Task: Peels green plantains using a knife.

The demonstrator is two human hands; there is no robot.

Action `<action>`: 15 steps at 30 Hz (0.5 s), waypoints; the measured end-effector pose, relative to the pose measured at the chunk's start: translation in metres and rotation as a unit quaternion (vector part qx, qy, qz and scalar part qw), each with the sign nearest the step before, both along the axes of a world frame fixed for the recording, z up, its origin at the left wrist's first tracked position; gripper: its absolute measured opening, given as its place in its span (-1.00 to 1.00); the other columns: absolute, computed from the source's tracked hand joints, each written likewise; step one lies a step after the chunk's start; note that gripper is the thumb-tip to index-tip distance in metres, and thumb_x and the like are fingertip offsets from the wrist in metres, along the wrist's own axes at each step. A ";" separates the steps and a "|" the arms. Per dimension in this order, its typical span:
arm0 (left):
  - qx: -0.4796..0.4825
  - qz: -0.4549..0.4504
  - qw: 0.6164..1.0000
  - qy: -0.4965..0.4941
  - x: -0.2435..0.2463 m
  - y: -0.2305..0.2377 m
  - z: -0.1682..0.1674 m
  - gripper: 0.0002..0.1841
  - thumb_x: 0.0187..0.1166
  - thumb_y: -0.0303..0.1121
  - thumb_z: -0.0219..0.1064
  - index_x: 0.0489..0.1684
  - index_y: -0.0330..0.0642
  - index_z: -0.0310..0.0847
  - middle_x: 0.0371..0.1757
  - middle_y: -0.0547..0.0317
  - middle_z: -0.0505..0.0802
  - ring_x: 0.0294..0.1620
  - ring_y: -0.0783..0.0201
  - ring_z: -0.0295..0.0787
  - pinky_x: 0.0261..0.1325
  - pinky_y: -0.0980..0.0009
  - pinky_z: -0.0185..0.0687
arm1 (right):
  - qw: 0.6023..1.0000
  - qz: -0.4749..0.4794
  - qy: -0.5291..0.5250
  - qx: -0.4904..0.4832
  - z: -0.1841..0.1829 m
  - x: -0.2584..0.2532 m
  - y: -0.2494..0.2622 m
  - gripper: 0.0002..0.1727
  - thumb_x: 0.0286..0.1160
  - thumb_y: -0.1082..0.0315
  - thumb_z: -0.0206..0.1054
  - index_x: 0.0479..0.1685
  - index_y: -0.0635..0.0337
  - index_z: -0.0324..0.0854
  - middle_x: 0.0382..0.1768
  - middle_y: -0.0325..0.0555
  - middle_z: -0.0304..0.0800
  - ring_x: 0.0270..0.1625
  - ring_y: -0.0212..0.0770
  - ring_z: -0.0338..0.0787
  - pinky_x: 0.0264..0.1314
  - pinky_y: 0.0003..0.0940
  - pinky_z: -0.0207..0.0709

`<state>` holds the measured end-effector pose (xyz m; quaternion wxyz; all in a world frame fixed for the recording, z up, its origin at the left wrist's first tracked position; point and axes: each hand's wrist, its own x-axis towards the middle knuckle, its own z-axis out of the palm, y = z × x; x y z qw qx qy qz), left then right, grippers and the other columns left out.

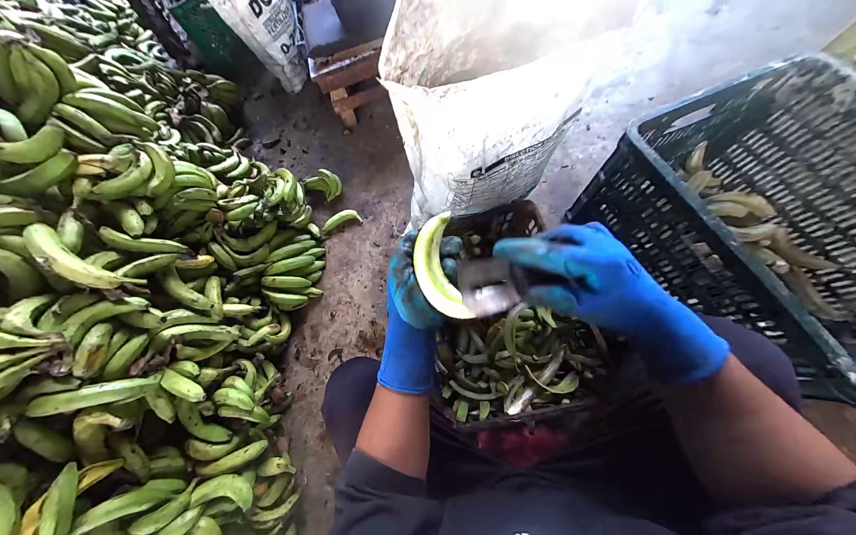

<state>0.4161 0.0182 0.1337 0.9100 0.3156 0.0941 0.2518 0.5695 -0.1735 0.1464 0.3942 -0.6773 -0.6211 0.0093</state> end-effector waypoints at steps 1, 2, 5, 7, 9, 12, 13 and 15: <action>-0.003 0.000 1.000 0.029 0.001 0.000 0.004 -0.54 0.84 -0.23 -0.29 0.26 -0.22 0.54 -0.25 0.06 0.86 -0.47 0.35 0.80 -0.45 0.55 0.73 | 0.999 0.025 -0.040 -0.006 0.000 -0.004 -0.002 -0.43 0.58 -0.26 0.18 0.40 -0.25 0.74 0.24 -0.13 0.85 0.22 -0.07 0.78 0.23 0.15 0.48; 0.050 0.014 0.997 0.062 0.000 -0.005 0.007 -0.58 0.83 -0.29 -0.28 0.24 -0.25 0.51 -0.24 0.07 0.86 -0.44 0.38 0.81 -0.41 0.57 0.74 | 0.998 0.025 -0.051 -0.015 -0.001 -0.009 -0.001 -0.45 0.56 -0.27 0.19 0.38 -0.30 0.76 0.22 -0.16 0.86 0.20 -0.08 0.80 0.19 0.17 0.48; 0.279 0.093 0.949 0.118 -0.004 -0.029 0.005 -0.65 0.70 -0.31 0.00 0.23 -0.27 0.59 -0.03 0.08 0.84 -0.10 0.32 0.79 0.03 0.33 0.76 | 0.994 -0.109 0.001 -0.016 -0.009 -0.016 0.013 -0.48 0.50 -0.12 0.28 0.38 -0.16 0.75 0.22 0.03 0.83 0.17 0.15 0.78 0.10 0.31 0.51; 0.231 0.118 0.958 0.120 -0.007 -0.038 0.005 -0.63 0.79 -0.29 -0.11 0.23 -0.19 0.61 -0.10 0.11 0.84 -0.21 0.34 0.80 -0.12 0.37 0.78 | 0.973 -0.217 0.081 0.014 -0.013 -0.011 0.019 -0.47 0.60 -0.01 0.30 0.51 -0.04 0.65 0.24 0.17 0.75 0.21 0.20 0.73 0.19 0.28 0.53; 0.130 0.127 0.978 0.100 -0.010 -0.029 0.014 -0.57 0.83 -0.29 -0.25 0.16 -0.22 0.60 -0.26 0.12 0.86 -0.38 0.38 0.80 -0.33 0.50 0.75 | 0.938 -0.239 0.251 0.027 -0.009 -0.003 0.017 -0.46 0.68 0.00 0.28 0.58 -0.03 0.55 0.35 0.00 0.70 0.27 -0.12 0.73 0.31 -0.06 0.61; -0.012 0.103 0.995 0.010 -0.011 -0.012 0.012 -0.55 0.82 -0.21 -0.28 0.16 -0.17 0.57 -0.32 0.12 0.83 -0.46 0.37 0.79 -0.45 0.54 0.71 | 0.872 -0.071 0.484 0.022 -0.002 -0.007 0.010 -0.54 0.64 0.10 0.26 0.49 -0.08 0.59 0.14 -0.24 0.81 -0.16 -0.35 0.81 -0.13 -0.39 0.76; -0.003 0.080 0.996 -0.024 -0.011 -0.012 0.006 -0.58 0.81 -0.23 -0.24 0.16 -0.16 0.57 -0.22 0.13 0.82 -0.32 0.34 0.79 -0.28 0.48 0.74 | 0.854 0.011 0.520 0.008 -0.001 -0.014 0.010 -0.55 0.63 0.08 0.23 0.46 -0.07 0.63 0.12 -0.22 0.83 -0.21 -0.33 0.82 -0.20 -0.40 0.76; 0.141 0.047 0.987 -0.066 -0.008 -0.025 -0.012 -0.66 0.74 -0.40 -0.03 0.30 -0.30 0.56 0.09 0.04 0.82 0.04 0.28 0.77 0.15 0.33 0.72 | 0.825 0.110 0.554 -0.017 -0.002 -0.040 0.010 -0.56 0.66 0.10 0.12 0.39 0.07 0.61 0.12 -0.14 0.83 -0.13 -0.24 0.84 -0.10 -0.33 0.77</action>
